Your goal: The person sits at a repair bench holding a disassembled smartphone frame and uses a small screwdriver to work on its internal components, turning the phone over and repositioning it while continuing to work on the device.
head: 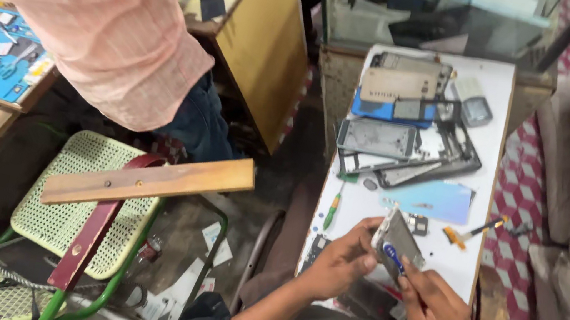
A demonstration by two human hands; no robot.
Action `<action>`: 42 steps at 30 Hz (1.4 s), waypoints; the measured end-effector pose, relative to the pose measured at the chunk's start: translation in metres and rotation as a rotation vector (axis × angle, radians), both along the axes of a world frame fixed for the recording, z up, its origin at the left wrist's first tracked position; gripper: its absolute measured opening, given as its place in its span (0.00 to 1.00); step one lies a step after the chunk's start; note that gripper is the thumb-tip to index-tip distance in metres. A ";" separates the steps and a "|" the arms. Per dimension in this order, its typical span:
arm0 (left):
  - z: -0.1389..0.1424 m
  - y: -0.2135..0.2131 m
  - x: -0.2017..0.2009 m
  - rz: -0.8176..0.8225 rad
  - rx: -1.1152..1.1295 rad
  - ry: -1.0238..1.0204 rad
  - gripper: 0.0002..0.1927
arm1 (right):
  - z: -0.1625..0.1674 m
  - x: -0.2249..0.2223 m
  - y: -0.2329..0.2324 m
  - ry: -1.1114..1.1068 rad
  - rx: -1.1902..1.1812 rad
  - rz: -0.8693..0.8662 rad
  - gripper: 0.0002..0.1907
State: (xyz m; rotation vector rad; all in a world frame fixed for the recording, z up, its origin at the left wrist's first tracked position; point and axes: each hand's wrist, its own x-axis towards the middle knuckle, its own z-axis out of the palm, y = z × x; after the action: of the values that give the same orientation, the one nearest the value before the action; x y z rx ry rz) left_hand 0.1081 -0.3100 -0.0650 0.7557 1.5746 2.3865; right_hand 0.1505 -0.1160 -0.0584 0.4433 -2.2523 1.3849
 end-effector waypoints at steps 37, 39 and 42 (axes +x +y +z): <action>0.059 0.024 0.044 -0.156 0.016 -0.016 0.38 | 0.018 0.036 0.027 0.336 0.143 0.121 0.26; 0.061 0.023 0.046 -0.147 -0.020 0.031 0.37 | 0.021 0.037 0.028 0.346 0.183 0.090 0.26; 0.063 0.021 0.049 -0.128 -0.077 0.079 0.35 | 0.022 0.038 0.029 0.249 0.147 -0.018 0.23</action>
State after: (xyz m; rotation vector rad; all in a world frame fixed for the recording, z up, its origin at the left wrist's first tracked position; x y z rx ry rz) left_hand 0.1574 -0.2893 -0.0025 0.9165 1.5868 2.2178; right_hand 0.1883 -0.0866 -0.0360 0.6076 -2.1534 1.0921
